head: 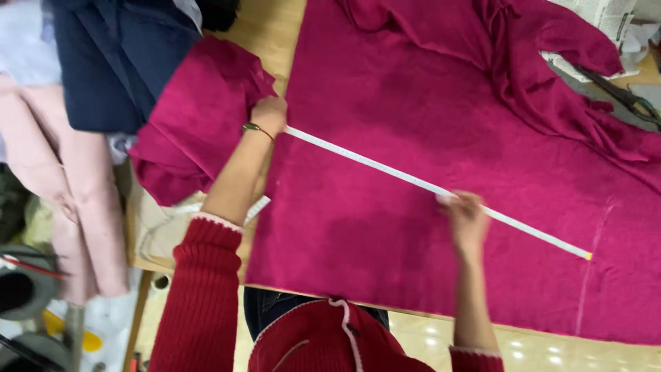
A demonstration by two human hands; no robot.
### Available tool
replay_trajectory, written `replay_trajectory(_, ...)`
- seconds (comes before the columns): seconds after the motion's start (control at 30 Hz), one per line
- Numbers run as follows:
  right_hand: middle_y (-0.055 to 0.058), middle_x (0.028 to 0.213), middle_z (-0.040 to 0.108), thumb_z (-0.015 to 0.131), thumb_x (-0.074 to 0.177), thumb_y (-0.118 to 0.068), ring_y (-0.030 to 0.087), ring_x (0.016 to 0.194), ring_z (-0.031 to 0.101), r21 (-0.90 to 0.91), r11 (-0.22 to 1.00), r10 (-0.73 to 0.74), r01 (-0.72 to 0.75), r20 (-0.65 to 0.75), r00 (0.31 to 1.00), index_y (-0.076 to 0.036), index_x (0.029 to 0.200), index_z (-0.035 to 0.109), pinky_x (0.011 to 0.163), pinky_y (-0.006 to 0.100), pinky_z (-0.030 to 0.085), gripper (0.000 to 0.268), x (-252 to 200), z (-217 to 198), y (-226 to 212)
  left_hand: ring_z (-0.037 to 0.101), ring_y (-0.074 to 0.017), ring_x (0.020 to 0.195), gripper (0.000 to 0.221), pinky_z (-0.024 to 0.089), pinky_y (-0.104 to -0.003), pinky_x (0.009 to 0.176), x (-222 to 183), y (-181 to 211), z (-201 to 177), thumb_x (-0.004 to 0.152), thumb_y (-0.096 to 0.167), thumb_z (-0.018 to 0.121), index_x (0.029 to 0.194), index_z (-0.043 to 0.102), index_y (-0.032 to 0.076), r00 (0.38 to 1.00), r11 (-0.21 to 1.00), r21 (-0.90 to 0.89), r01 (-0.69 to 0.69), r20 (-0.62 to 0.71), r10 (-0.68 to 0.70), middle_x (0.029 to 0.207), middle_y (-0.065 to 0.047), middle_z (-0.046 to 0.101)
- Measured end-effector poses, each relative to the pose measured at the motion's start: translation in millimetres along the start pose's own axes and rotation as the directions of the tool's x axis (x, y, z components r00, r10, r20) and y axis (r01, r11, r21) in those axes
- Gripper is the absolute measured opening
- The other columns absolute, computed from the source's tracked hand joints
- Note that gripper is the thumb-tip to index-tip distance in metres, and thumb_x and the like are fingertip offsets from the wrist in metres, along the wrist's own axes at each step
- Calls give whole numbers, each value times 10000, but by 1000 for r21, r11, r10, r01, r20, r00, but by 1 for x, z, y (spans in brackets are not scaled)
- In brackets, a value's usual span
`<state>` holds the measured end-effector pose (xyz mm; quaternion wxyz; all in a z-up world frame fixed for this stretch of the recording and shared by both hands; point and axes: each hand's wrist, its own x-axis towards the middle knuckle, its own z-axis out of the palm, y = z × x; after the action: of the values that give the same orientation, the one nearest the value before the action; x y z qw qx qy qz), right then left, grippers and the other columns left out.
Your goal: Measure and mark patterns on a piece of pink fabric using a ruler, measuring tape, and chalk
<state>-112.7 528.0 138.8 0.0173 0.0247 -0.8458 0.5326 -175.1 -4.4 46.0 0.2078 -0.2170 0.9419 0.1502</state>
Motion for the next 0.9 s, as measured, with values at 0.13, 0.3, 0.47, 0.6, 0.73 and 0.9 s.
replay_trajectory(0.13,260,1015,722,698,897,108,303,843,732,340,910,111,-236,349,931,43,1153,700,705,454,660,264,-10,196,-51,693,-449,1099,409,589,-567,864,34,-6,28,741,21,861,1134,751,-8,997,998,-8,-60,54,60,1142,-218,736)
replay_trajectory(0.3,188,817,736,756,868,32,192,595,735,360,904,96,-229,353,931,42,1075,706,558,291,652,213,6,316,-94,706,-403,1108,264,608,-534,859,7,14,11,919,6,610,1142,751,-3,997,998,-39,-58,57,60,1139,-177,753)
replay_trajectory(0.47,76,706,755,787,822,-35,99,488,704,26,991,116,-128,285,951,-50,972,750,462,232,563,155,14,346,-107,706,-396,1113,328,604,-529,871,-3,22,3,981,18,464,1150,744,-9,997,993,-115,-30,70,39,1145,-170,755)
replay_trajectory(0.6,55,704,749,787,808,-95,103,505,709,-123,983,161,-134,249,955,-104,950,770,513,242,544,143,15,351,-105,713,-369,1125,391,597,-503,907,-23,27,-14,989,47,384,1134,743,-15,997,961,-272,48,72,-29,1137,-151,763)
replay_trajectory(0.73,75,717,729,737,835,-102,159,560,723,-229,963,202,-142,260,944,-70,977,773,612,314,558,150,14,345,-129,723,-380,1090,381,606,-500,880,-31,31,-22,979,9,389,1111,745,-33,998,968,-252,12,66,5,1103,-157,766)
replay_trajectory(0.9,25,634,715,726,824,-146,167,553,732,-398,916,240,-42,462,854,-122,969,781,622,334,585,157,2,331,-147,732,-404,1045,325,609,-535,830,-9,28,1,968,-21,446,1064,757,-41,996,984,-166,-59,56,69,1042,-188,768)
